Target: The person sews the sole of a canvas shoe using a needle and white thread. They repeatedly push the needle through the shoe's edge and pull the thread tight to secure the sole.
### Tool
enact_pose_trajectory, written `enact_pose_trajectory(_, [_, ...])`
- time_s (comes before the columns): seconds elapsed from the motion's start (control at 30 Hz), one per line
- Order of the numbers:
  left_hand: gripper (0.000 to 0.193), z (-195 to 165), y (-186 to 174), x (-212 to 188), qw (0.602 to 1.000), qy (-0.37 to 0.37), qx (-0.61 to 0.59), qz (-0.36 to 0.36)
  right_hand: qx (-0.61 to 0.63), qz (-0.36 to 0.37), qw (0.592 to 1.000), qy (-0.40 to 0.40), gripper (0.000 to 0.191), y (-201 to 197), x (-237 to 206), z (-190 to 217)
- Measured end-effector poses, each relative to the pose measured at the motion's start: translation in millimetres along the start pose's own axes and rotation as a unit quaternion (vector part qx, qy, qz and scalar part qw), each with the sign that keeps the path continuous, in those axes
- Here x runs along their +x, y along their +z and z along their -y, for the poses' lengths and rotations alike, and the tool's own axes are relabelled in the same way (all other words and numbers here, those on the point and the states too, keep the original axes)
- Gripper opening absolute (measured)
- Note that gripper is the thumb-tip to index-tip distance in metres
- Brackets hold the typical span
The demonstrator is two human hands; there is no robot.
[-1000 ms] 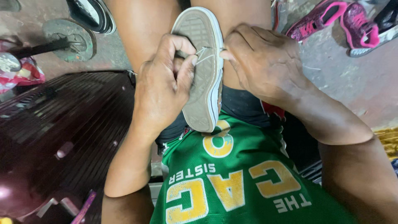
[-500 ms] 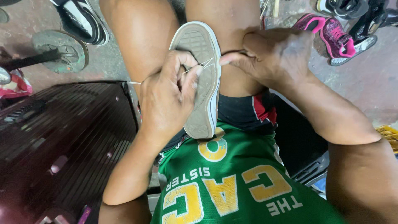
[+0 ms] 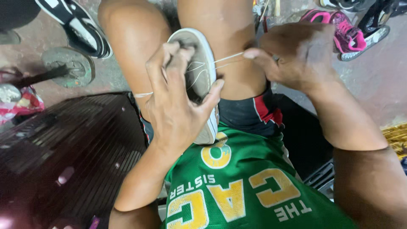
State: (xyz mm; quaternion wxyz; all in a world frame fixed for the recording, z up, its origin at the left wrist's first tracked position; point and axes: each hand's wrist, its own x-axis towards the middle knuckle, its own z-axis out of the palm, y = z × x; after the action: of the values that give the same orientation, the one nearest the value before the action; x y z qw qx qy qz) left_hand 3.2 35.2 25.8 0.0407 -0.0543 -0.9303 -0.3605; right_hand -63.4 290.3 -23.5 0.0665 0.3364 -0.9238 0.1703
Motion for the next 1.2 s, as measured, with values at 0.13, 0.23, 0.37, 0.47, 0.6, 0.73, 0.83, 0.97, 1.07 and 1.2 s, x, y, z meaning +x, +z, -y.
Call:
enact_pose_trajectory(0.13, [0.05,-17,-3,9,0.998,0.056,0.005,0.027,0.068,0.011,0.998,0.009,0.048,-5,-4,6])
enact_pose_trajectory(0.23, [0.038,-19,5,20,0.993,0.115,0.036,0.014,0.08,0.009,0.997,0.015,0.045,-8,-4,6])
enact_pose_trajectory(0.37, [0.027,-16,13,22,0.989,0.126,0.073,0.038,0.069,0.022,0.997,0.019,0.045,-10,-5,6])
enact_pose_trajectory(0.47, [0.023,-12,15,22,0.991,0.116,0.055,0.045,0.066,0.022,0.998,0.007,0.046,-8,0,6])
enact_pose_trajectory(0.6, [0.015,-5,13,25,0.992,0.103,-0.015,0.065,0.112,0.029,0.988,-0.103,0.016,-3,11,10])
enact_pose_trajectory(0.73, [0.011,2,12,27,0.987,0.074,-0.11,0.09,0.318,-0.023,0.947,-0.046,0.052,5,18,20])
enact_pose_trajectory(0.83, [0.006,8,13,27,0.982,0.044,-0.159,0.087,0.36,-0.052,0.931,0.025,0.065,16,16,35])
enact_pose_trajectory(0.97, [0.002,16,17,24,0.95,-0.074,-0.279,0.122,0.309,-0.056,0.947,0.06,0.066,27,8,49])
enact_pose_trajectory(1.07, [0.003,22,15,23,0.875,-0.142,-0.439,0.143,0.323,-0.035,0.94,0.1,0.065,26,4,54])
enact_pose_trajectory(1.2, [0.005,24,13,22,0.869,-0.116,-0.459,0.143,0.315,-0.022,0.942,0.111,0.061,23,4,57])
